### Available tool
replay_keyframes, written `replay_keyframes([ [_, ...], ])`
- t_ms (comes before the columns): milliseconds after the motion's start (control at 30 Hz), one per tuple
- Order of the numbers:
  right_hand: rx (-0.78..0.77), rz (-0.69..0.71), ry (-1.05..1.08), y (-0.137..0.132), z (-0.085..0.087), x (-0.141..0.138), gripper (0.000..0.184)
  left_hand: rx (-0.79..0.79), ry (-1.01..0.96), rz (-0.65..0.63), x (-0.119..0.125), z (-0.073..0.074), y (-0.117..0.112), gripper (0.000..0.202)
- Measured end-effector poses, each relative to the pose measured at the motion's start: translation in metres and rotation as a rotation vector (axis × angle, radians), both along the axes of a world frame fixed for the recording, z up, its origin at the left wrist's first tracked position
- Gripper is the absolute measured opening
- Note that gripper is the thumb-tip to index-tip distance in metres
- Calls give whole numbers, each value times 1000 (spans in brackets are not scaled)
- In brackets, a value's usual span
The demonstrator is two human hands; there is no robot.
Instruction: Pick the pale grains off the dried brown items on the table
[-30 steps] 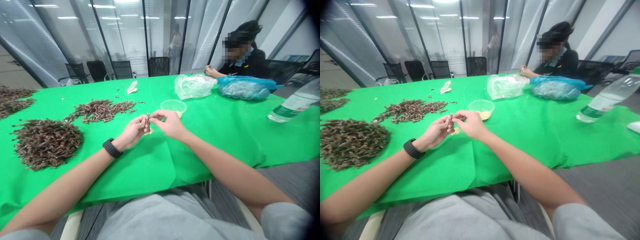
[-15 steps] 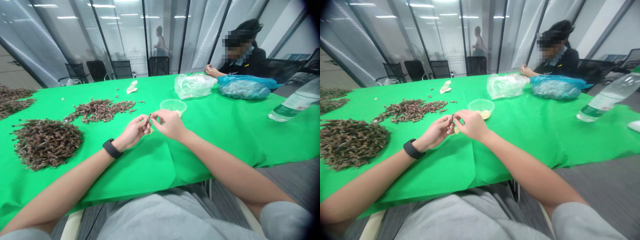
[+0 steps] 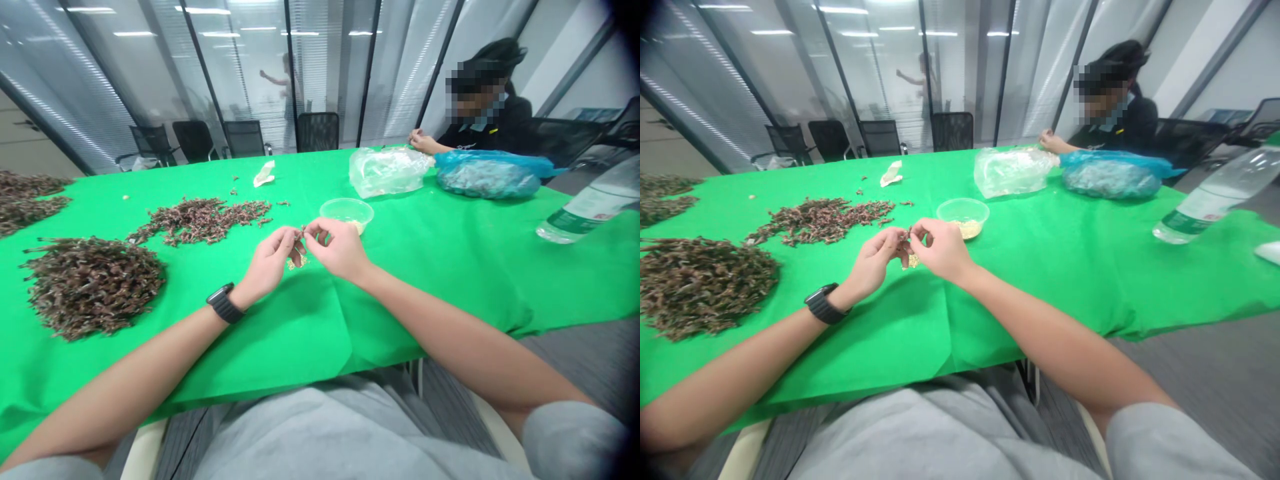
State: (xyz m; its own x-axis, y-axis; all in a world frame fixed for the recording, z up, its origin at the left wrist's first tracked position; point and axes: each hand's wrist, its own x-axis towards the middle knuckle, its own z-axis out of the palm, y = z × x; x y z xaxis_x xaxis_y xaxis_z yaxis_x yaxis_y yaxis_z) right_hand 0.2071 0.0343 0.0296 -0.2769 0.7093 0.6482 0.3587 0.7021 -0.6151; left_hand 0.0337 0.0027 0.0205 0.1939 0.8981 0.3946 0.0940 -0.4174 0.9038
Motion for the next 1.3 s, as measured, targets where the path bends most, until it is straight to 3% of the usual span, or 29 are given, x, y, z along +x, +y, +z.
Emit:
replay_keyframes([
  [167,-15,1,-14,0,0,0,13,157,339,135,-1,5,-7,37],
  [500,-8,35,-28,-1,0,0,12,238,369,184,-5,-4,1,36],
  [700,-140,69,59,0,-2,-2,11,320,501,162,-9,-6,5,36],
  [800,-314,134,170,3,-2,-4,12,325,591,146,-10,-6,5,34],
  [967,-943,337,356,6,6,1,23,348,661,115,-12,-5,4,26],
  [1033,-1079,417,380,7,9,4,28,351,653,110,-13,-6,4,24],
  [1067,-1082,429,364,8,9,5,30,344,637,109,-13,-6,5,24],
  [1133,-945,384,300,8,8,5,34,320,591,101,-13,-8,6,25],
  [1300,-219,146,126,5,3,2,23,293,490,89,-11,-10,7,29],
])
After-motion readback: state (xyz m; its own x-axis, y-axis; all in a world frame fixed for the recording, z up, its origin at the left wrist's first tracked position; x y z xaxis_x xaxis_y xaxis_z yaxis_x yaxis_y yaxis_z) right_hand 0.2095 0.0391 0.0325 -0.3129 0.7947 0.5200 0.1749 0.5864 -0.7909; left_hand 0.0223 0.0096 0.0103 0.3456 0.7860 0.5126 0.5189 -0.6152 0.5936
